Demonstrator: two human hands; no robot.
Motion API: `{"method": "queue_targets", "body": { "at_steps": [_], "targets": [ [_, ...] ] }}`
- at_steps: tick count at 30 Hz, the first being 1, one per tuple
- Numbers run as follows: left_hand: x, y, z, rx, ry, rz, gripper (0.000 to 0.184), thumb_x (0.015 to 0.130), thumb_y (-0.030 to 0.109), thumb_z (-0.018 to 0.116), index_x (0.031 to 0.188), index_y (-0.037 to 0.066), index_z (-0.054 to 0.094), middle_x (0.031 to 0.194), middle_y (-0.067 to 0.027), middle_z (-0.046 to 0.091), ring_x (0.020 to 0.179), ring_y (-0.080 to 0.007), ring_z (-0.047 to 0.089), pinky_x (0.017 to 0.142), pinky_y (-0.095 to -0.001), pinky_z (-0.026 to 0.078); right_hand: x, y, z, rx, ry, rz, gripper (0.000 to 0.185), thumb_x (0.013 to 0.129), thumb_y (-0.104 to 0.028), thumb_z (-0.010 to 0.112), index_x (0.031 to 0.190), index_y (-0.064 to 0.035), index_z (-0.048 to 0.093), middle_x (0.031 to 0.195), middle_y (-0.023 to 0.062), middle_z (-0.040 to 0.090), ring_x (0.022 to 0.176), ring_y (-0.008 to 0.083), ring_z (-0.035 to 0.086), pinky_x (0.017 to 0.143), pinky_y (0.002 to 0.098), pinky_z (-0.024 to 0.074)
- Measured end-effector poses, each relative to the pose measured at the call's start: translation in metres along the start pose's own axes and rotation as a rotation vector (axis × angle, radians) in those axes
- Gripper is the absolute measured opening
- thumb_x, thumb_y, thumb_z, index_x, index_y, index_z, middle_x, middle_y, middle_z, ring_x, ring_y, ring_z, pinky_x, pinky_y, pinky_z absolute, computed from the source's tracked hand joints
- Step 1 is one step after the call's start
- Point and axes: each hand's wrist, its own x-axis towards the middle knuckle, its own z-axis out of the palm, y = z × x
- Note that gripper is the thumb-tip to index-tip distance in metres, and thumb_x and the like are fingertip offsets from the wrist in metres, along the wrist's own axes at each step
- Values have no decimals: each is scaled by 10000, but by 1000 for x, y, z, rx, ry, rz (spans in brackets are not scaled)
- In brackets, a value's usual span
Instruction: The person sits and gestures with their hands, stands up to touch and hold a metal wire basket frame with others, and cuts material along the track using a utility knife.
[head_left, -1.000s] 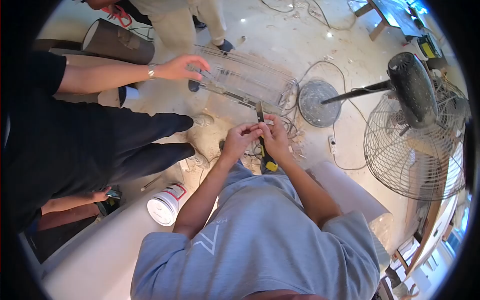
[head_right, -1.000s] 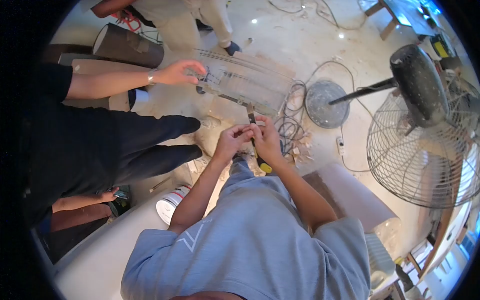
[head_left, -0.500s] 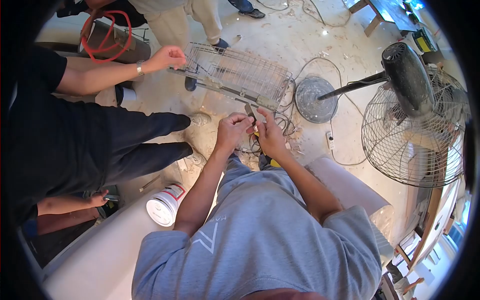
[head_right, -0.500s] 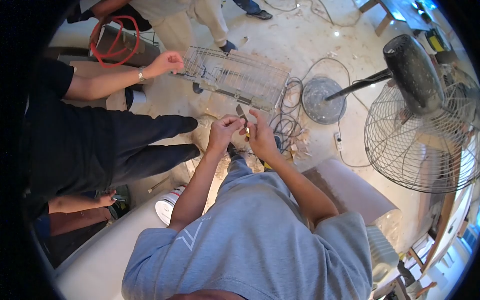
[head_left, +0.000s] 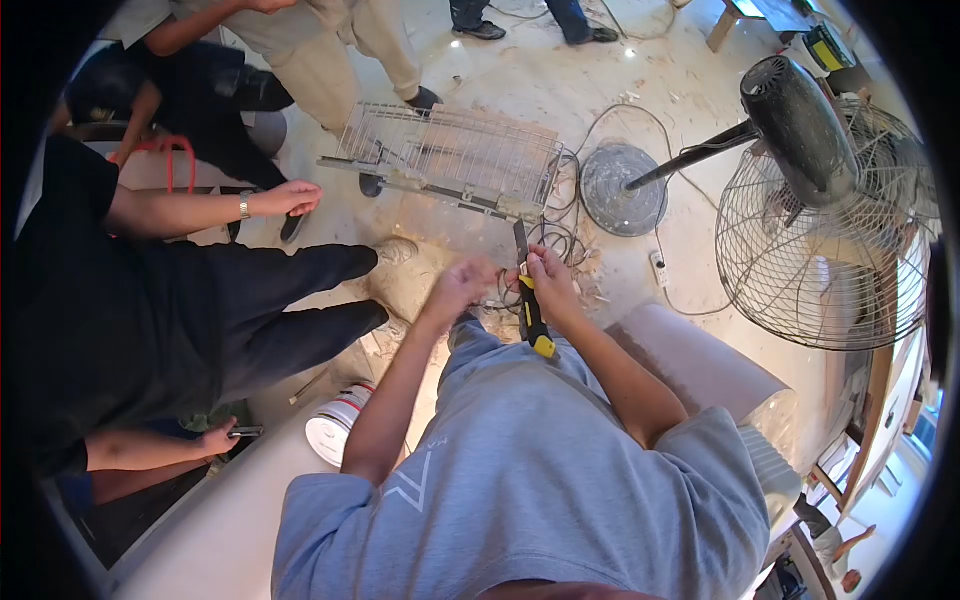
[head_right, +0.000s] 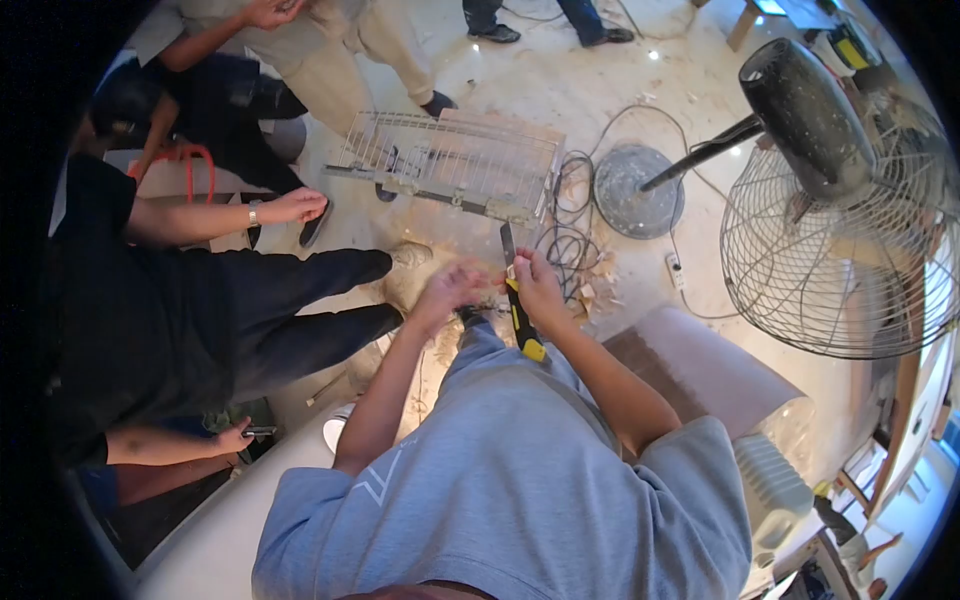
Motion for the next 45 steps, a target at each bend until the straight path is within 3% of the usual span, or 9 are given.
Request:
{"method": "queue_targets", "body": {
  "at_steps": [7, 15, 18, 22, 25, 31, 35, 38, 45],
  "targets": [
    [-8, -24, 61, -73, -57, 209, 477, 997, 225, 538, 1412, 53, 378, 1208, -38, 578, 1052, -95, 581, 900, -263, 466, 7, -7, 23, -51, 41, -71, 371, 1009, -247, 468, 1237, 44, 485, 924, 102, 660, 789, 148, 640, 739, 269, 511],
    [-17, -6, -6, 173, 266, 159, 276, 944, 296, 628, 1072, 67, 544, 615, -7, 553, 468, -88, 534, 437, -238, 426, 5, 13, 16, -475, -142, -486, 199, 956, -140, 556, 1093, -8, 617, 880, 79, 700, 757, 170, 685, 694, 305, 540],
    [-29, 4, -24, 402, 413, 66, 276, 906, 306, 675, 1005, 61, 596, 619, 8, 551, 482, -72, 538, 436, -230, 469, -11, 4, -33, -930, -89, -349, 252, 900, -253, 600, 793, -29, 645, 789, 170, 674, 657, 363, 644, 629, 440, 509],
    [-37, -24, -46, 278, 358, 172, 162, 925, 183, 642, 874, 52, 561, 587, 11, 503, 447, -78, 482, 409, -234, 388, -8, 130, -203, -1334, 209, -117, 252, 874, -278, 598, 873, -44, 689, 930, 210, 675, 837, 356, 662, 711, 491, 499],
    [-38, -55, -69, 367, 387, 159, 167, 901, 166, 667, 956, 41, 573, 580, -5, 517, 417, -84, 474, 395, -254, 398, -87, 168, -287, -1349, 220, 624, 362, 897, -262, 496, 1169, -56, 618, 1188, 208, 623, 1108, 369, 598, 902, 456, 495],
    [-48, -41, -56, 568, 493, 159, 424, 865, 190, 704, 1226, 24, 556, 740, -71, 629, 504, -116, 531, 506, -309, 469, -117, 230, -337, -1346, 377, 168, 257, 805, -113, 614, 1025, 17, 633, 1007, 250, 654, 915, 379, 641, 764, 459, 513],
    [-32, -14, -63, 738, 587, 476, 531, 853, 214, 706, 1311, 26, 513, 773, -114, 640, 627, -167, 579, 633, -332, 505, -26, 157, -258, -1373, 156, -13, 221, 824, -222, 672, 801, -3, 644, 709, 166, 661, 707, 322, 661, 666, 417, 516],
    [-43, 32, -56, 657, 661, 251, 604, 854, 252, 693, 1376, 47, 468, 761, -132, 630, 626, -201, 609, 617, -329, 500, 3, 76, -158, -1151, -21, -187, 309, 842, -286, 677, 724, -5, 631, 582, 149, 615, 599, 309, 636, 600, 401, 497],
    [-3, 30, -79, 817, 581, 498, 596, 900, 227, 636, 1433, 95, 405, 977, -216, 611, 867, -332, 624, 767, -396, 490, 37, -69, 48, -843, -212, -715, 216, 910, -204, 590, 937, 4, 643, 834, 215, 650, 790, 384, 633, 685, 432, 483]
  ]
}}
